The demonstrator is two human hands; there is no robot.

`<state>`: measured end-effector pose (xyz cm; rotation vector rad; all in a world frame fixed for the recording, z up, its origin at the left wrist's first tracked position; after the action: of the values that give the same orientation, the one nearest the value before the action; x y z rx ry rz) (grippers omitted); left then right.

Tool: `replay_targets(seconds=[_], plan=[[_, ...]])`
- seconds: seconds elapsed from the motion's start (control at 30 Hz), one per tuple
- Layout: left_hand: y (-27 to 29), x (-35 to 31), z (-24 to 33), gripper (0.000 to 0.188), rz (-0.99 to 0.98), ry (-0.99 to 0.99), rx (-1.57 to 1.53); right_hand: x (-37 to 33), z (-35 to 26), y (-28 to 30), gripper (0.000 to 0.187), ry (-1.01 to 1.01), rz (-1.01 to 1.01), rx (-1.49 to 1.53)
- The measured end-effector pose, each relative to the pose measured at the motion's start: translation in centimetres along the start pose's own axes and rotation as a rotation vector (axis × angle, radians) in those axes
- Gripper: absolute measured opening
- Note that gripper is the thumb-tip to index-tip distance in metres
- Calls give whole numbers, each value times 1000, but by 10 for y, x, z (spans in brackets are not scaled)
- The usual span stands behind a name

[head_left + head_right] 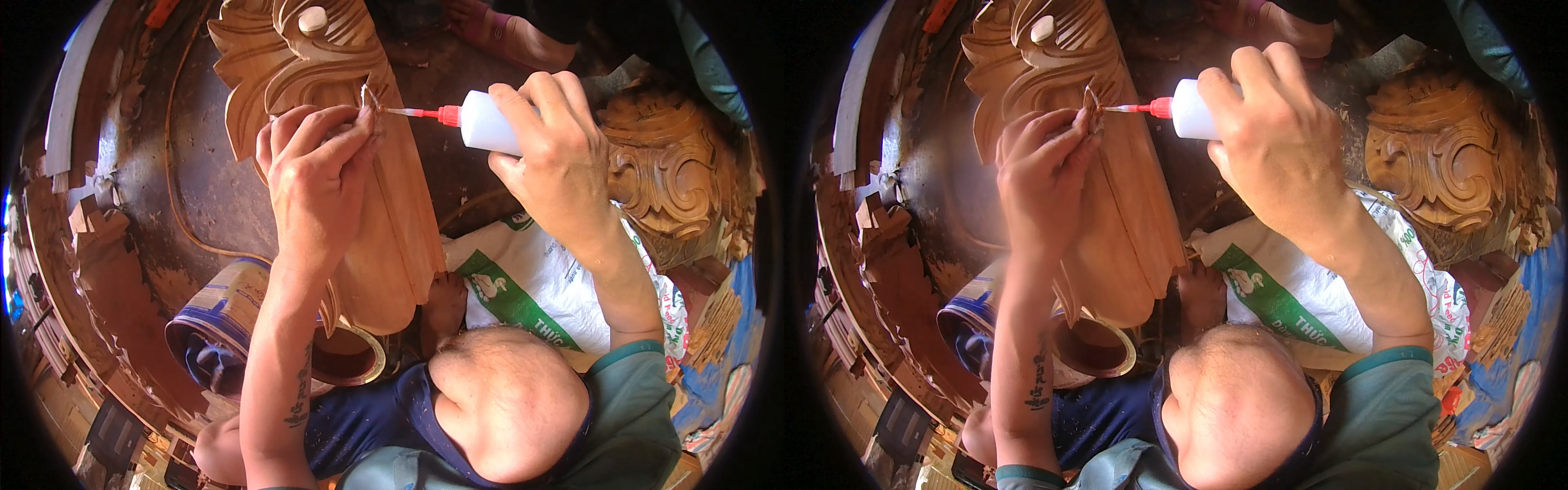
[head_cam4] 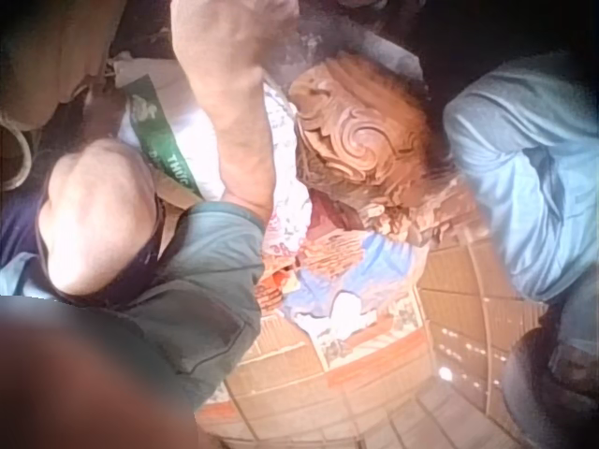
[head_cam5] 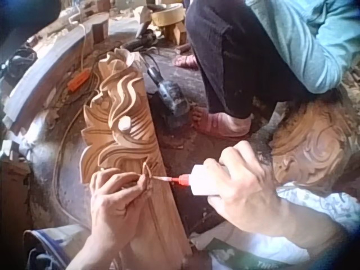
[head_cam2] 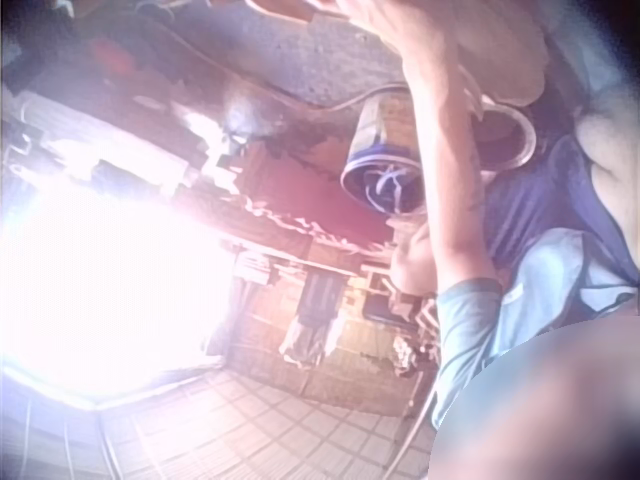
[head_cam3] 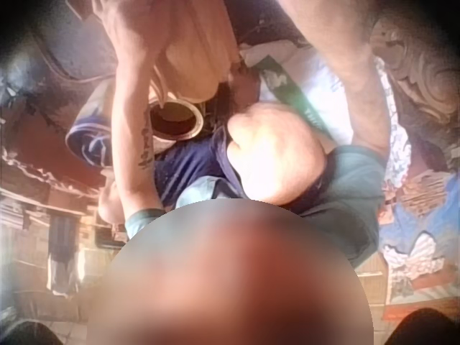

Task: The person walks through a woodworking shop, sits on the floor, and repairs a broken piece on a carved wooden panel. They apply glue to the broken piece and the panel, then press the piece into place to reattach it.

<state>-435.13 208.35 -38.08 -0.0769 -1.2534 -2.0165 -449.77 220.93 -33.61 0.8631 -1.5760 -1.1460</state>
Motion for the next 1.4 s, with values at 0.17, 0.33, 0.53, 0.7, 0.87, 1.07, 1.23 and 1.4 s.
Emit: replay_targets(seconds=[0.17, 0.33, 0.53, 0.7, 0.87, 1.07, 1.23, 1.4], plan=[[1, 3, 4, 20, 11, -11, 15, 5, 3, -2, 42, 19, 16, 1], [2, 0, -1, 19, 19, 2, 14, 16, 4, -4, 43, 37, 61, -15], [3, 1, 0, 13, 32, 18, -12, 25, 5, -3, 46, 50, 56, -5], [4, 0, 0, 16, 24, 34, -36, 30, 3, -5, 49, 71, 43, -18], [4, -1, -1, 16, 27, 27, -37, 27, 2, -2, 51, 105, 5, -39], [3, -2, -1, 18, 40, 33, -46, 25, 1, -3, 53, 94, 0, -22], [4, 0, 2, 15, 45, 45, -47, 20, 3, -1, 53, 107, 4, -38], [4, 1, 1, 13, 62, 49, -28, 8, -3, 3, 53, 57, -9, 34]])
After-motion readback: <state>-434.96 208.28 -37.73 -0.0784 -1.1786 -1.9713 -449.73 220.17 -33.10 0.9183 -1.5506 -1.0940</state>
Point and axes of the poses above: each hand's wrist, its own x-axis towards the middle knuckle, its own y-axis out of the back of the hand, z = x × y, the point moved 6 cm from there along x, towards the middle knuckle, and after that the axes turned 5 degrees about z, right-handed, at the moved point
